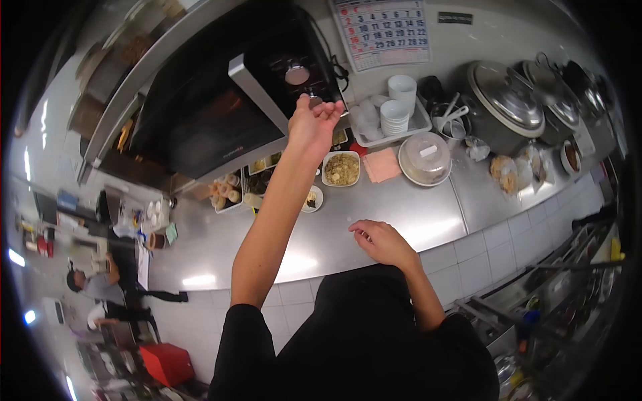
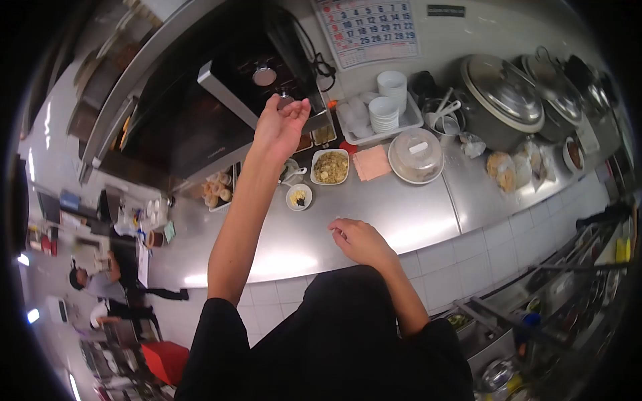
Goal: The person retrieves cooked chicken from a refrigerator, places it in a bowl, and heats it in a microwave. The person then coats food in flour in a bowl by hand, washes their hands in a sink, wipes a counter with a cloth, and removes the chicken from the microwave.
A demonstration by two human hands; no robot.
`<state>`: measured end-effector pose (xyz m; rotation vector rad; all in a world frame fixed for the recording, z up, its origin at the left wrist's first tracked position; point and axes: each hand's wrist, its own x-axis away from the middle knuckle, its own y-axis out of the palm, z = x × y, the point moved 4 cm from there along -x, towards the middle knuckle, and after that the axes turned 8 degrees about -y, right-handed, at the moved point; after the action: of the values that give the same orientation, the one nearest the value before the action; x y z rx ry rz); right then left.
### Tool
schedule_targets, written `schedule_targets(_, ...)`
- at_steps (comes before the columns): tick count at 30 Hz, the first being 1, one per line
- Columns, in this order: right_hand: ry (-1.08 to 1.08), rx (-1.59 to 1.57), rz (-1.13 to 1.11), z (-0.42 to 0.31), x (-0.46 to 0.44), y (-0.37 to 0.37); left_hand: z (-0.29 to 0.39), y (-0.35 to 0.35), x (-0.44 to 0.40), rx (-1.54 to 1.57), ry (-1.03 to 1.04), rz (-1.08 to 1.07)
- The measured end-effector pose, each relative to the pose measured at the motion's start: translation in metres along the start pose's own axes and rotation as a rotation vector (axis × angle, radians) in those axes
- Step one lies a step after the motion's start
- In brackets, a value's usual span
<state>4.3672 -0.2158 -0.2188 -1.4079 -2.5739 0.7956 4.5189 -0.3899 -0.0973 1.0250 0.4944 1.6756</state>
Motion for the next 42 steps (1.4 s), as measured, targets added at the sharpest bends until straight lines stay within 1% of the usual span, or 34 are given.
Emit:
schedule_targets(2,0.058,-0.005,-0.031,-0.004,0.003,0.007,0.002,0.003,-0.002,-0.02,0.027,0.031)
schedule_targets(5,0.031,0.065,0.073,-0.008,0.014,0.024,0.002,0.003,-0.013,-0.038,0.014,-0.045)
schedule_targets(8,0.113,0.029,0.181,-0.013,0.029,0.04,0.001,-0.003,-0.022,-0.113,-0.033,-0.026)
schedule_targets(9,0.135,0.085,0.229,-0.013,0.03,0.055,-0.001,-0.011,-0.051,-0.108,-0.111,-0.061)
schedule_targets(10,0.159,0.144,0.274,-0.006,0.033,0.068,-0.001,-0.019,-0.061,-0.105,-0.142,-0.186)
schedule_targets(11,0.185,0.203,0.317,0.002,0.05,0.076,-0.003,-0.03,-0.068,-0.153,-0.118,-0.213)
schedule_targets(12,0.253,0.193,0.335,0.008,0.078,0.084,-0.015,-0.036,-0.079,-0.192,-0.209,-0.338)
schedule_targets(13,0.32,0.178,0.354,0.016,0.108,0.086,-0.023,-0.034,-0.088,-0.25,-0.261,-0.375)
schedule_targets(14,0.202,0.31,0.42,0.014,0.124,0.086,-0.004,-0.028,-0.1,-0.325,-0.289,-0.37)
schedule_targets(15,0.41,0.325,0.245,0.036,0.122,0.093,0.009,-0.024,-0.127,-0.363,-0.334,-0.368)
schedule_targets(16,0.469,0.344,0.154,0.03,0.105,0.092,0.027,-0.021,-0.165,-0.395,-0.377,-0.374)
schedule_targets(17,0.573,0.332,0.115,0.023,0.082,0.094,0.048,-0.028,-0.233,-0.299,-0.462,-0.419)
schedule_targets(18,0.596,0.375,0.268,0.037,0.068,0.113,0.069,-0.036,-0.301,-0.207,-0.551,-0.456)
schedule_targets(19,0.635,0.327,0.374,0.037,0.08,0.122,0.04,-0.034,-0.29,-0.238,-0.42,-0.429)
schedule_targets(20,0.777,0.256,0.444,0.035,0.115,0.137,0.0,-0.048,-0.254,-0.207,-0.487,-0.535)
schedule_targets(21,0.832,0.234,0.493,0.034,0.145,0.162,-0.035,-0.062,-0.212,-0.182,-0.556,-0.64)
schedule_targets(22,0.886,0.211,0.542,0.034,0.187,0.191,-0.067,-0.084,-0.163,-0.169,-0.747,-0.715)
schedule_targets(24,1.169,0.096,0.662,0.005,0.271,0.238,-0.127,-0.132,-0.062,-0.194,-1.132,-0.849)
schedule_targets(25,1.321,0.1,0.714,-0.017,0.31,0.262,-0.145,-0.148,0.015,-0.026,-1.32,-0.569)
schedule_targets(26,1.472,0.097,0.766,-0.039,0.345,0.294,-0.181,-0.197,0.013,-0.136,-1.325,-0.524)
schedule_targets(27,1.571,0.102,0.886,-0.045,0.385,0.336,-0.211,-0.244,0.023,-0.146,-1.474,-0.677)
schedule_targets(28,1.668,0.105,1.008,-0.047,0.426,0.381,-0.236,-0.284,0.042,-0.322,-1.43,-0.512)
schedule_targets(29,1.727,0.061,1.079,-0.06,0.462,0.412,-0.261,-0.313,0.072,-0.396,-1.461,-0.401)
schedule_targets(30,1.772,0.009,1.143,-0.076,0.491,0.439,-0.273,-0.333,0.105,-0.447,-1.499,-0.352)
schedule_targets(31,1.698,-0.053,1.542,-0.102,0.515,0.462,-0.283,-0.344,0.142,-0.501,-1.534,-0.302)
schedule_targets(32,1.572,-0.111,1.937,-0.13,0.541,0.492,-0.293,-0.342,0.187,-0.565,-1.59,-0.386)
schedule_targets(33,1.398,-0.12,2.507,-0.139,0.582,0.55,-0.303,-0.336,0.236,-0.632,-1.636,-0.474)
schedule_targets(34,1.099,-0.123,3.064,-0.147,0.618,0.611,-0.312,-0.332,0.283,-0.7,-1.679,-0.562)
schedule_targets(35,0.736,-0.075,3.427,-0.17,0.636,0.646,-0.319,-0.327,0.322,-0.765,-1.67,-0.625)
schedule_targets(37,0.345,0.365,3.813,-0.219,0.672,0.72,-0.333,-0.32,0.387,-0.9,-1.651,-0.747)
schedule_targets(39,0.521,0.736,4.015,-0.278,0.693,0.773,-0.358,-0.327,0.435,-0.927,-1.695,-0.813)
schedule_targets(40,0.425,0.773,4.076,-0.303,0.708,0.797,-0.373,-0.333,0.462,-0.942,-1.721,-0.843)
schedule_targets(41,0.323,0.814,4.133,-0.326,0.725,0.824,-0.391,-0.34,0.492,-0.901,-1.804,-0.827)
schedule_targets(42,0.397,0.741,4.06,-0.342,0.755,0.868,-0.409,-0.349,0.522,-0.866,-1.837,-0.782)
